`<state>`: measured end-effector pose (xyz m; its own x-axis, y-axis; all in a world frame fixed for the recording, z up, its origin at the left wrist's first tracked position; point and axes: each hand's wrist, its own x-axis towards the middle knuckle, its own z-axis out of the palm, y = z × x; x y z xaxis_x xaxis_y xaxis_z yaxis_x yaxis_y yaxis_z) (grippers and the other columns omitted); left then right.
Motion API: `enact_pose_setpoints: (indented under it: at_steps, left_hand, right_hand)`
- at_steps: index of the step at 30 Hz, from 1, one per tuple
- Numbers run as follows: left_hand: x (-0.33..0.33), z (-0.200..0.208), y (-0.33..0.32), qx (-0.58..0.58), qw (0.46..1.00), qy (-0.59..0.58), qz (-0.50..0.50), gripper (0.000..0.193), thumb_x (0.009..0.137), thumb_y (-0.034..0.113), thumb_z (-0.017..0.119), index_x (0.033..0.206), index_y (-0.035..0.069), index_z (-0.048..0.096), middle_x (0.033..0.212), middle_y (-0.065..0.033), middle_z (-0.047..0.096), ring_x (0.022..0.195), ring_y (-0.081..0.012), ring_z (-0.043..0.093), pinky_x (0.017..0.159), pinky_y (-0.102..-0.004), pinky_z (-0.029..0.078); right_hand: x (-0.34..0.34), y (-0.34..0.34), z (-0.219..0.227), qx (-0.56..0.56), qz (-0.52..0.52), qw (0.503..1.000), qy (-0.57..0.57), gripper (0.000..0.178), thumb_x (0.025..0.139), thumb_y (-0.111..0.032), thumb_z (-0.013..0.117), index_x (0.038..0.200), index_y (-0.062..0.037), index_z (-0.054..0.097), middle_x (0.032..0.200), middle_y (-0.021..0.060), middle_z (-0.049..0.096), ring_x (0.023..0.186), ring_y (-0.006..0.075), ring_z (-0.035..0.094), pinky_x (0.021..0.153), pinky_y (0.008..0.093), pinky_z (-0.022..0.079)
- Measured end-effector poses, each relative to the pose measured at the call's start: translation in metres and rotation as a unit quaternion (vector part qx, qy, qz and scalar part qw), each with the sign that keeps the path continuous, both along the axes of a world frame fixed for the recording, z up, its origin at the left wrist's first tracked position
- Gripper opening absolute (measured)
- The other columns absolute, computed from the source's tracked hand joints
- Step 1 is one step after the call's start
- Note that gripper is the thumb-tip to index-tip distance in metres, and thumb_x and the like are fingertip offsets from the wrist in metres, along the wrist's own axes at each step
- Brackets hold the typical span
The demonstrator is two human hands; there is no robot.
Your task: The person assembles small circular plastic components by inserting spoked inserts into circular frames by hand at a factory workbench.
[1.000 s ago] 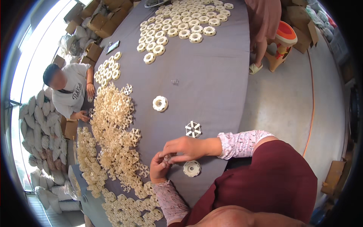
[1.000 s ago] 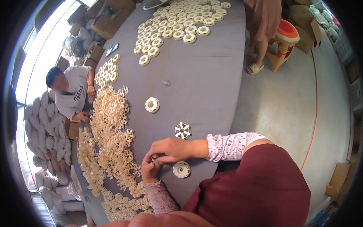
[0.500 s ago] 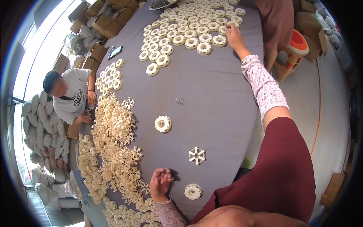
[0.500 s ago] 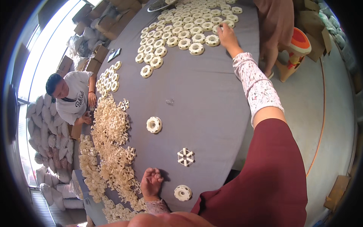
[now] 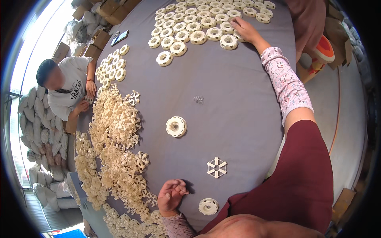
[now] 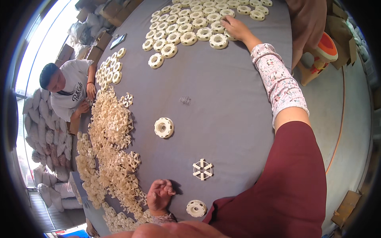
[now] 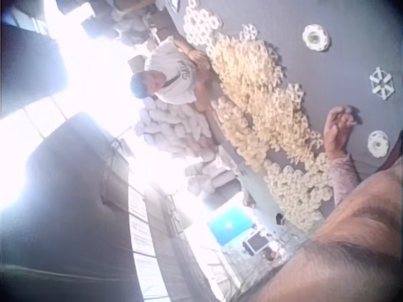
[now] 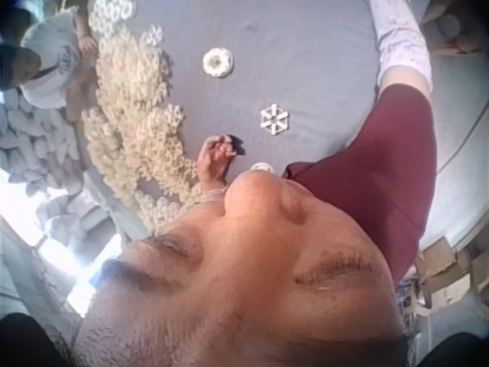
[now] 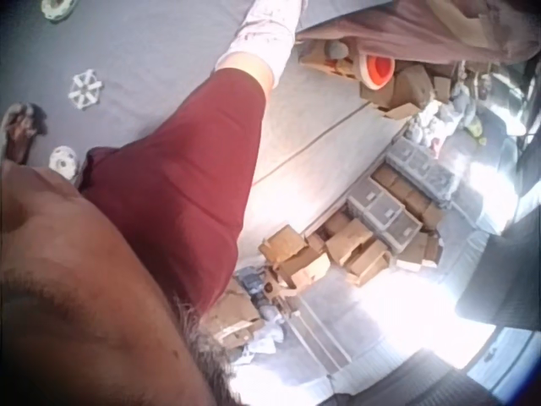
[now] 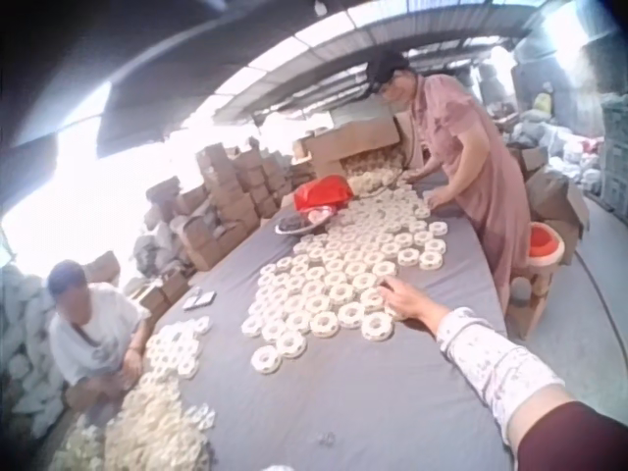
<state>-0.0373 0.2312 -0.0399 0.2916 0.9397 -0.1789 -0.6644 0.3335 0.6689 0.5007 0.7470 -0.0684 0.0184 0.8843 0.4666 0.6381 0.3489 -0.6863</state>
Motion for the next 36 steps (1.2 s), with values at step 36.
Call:
enact_pose_setpoints:
  at_steps: [36]
  left_hand:
    - [0.006,0.009,-0.001,-0.023,1.0,-0.002,-0.004,0.056,0.102,0.023,0.073,0.145,-0.009,0.053,0.143,-0.0299,0.058,0.12,-0.0337,0.068,0.107,-0.0503,0.056]
  right_hand:
    - [-0.18,-0.157,0.087,0.095,0.316,0.918,-0.222,0.02,0.086,-0.027,0.084,0.097,-0.0109,0.078,0.092,0.0033,0.073,0.111,0.0273,0.064,0.102,0.0449,0.048]
